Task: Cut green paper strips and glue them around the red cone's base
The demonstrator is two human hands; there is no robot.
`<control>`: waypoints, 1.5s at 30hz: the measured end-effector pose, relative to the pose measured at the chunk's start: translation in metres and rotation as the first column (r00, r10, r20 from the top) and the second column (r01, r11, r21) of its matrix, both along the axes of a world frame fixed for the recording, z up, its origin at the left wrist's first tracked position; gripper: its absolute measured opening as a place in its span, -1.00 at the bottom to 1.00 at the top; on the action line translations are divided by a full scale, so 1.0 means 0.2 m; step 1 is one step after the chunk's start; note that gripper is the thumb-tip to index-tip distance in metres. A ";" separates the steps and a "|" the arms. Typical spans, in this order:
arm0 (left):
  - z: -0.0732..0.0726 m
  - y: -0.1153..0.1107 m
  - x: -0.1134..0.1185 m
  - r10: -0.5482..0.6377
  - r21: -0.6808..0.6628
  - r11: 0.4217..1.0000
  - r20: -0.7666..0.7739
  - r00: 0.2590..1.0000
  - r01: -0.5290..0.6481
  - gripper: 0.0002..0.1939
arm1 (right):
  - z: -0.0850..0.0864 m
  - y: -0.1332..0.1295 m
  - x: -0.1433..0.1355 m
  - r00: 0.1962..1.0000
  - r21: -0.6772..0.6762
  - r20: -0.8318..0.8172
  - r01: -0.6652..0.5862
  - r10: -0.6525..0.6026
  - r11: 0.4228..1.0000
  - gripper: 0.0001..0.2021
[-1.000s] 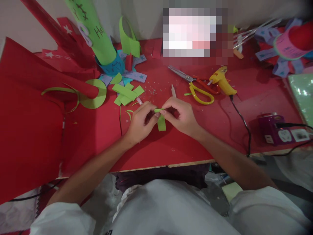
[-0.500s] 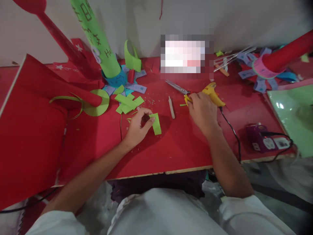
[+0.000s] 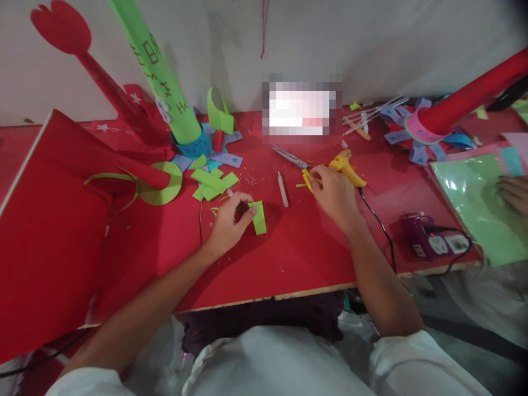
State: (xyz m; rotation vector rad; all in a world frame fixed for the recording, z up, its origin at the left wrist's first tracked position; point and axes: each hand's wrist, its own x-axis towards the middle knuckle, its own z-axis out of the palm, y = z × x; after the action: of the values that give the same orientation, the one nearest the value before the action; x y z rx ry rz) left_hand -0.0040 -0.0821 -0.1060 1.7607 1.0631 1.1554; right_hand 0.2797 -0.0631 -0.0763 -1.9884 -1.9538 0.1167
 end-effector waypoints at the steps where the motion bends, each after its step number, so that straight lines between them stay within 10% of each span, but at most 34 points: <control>1: 0.00 0.00 0.00 0.002 -0.005 1.000 -0.004 1.000 -0.002 -0.76 | -0.01 0.01 0.01 0.999 0.006 -0.035 -0.001 0.001 1.000 -0.82; 26: 0.02 0.01 -0.01 0.007 -0.042 0.999 -0.027 1.000 -0.008 -0.85 | 0.01 0.05 0.05 0.974 -0.115 0.212 0.105 -0.079 0.988 -0.66; 38: 0.01 0.02 -0.02 0.029 -0.045 0.999 -0.015 0.999 -0.030 -0.87 | -0.06 0.05 0.14 0.945 0.109 -0.327 0.033 0.004 0.994 -0.80; 45: 0.00 0.03 -0.02 0.018 -0.094 0.995 0.027 0.999 -0.015 -0.84 | -0.05 0.07 0.09 0.588 0.045 -0.809 0.014 0.029 0.999 -0.58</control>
State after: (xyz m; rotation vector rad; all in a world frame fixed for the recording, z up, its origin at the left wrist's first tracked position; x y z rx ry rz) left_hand -0.0078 -0.0771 -0.1066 1.6617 1.0996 1.1188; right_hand 0.2979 -0.0493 -0.0868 -1.4591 -1.3111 0.8272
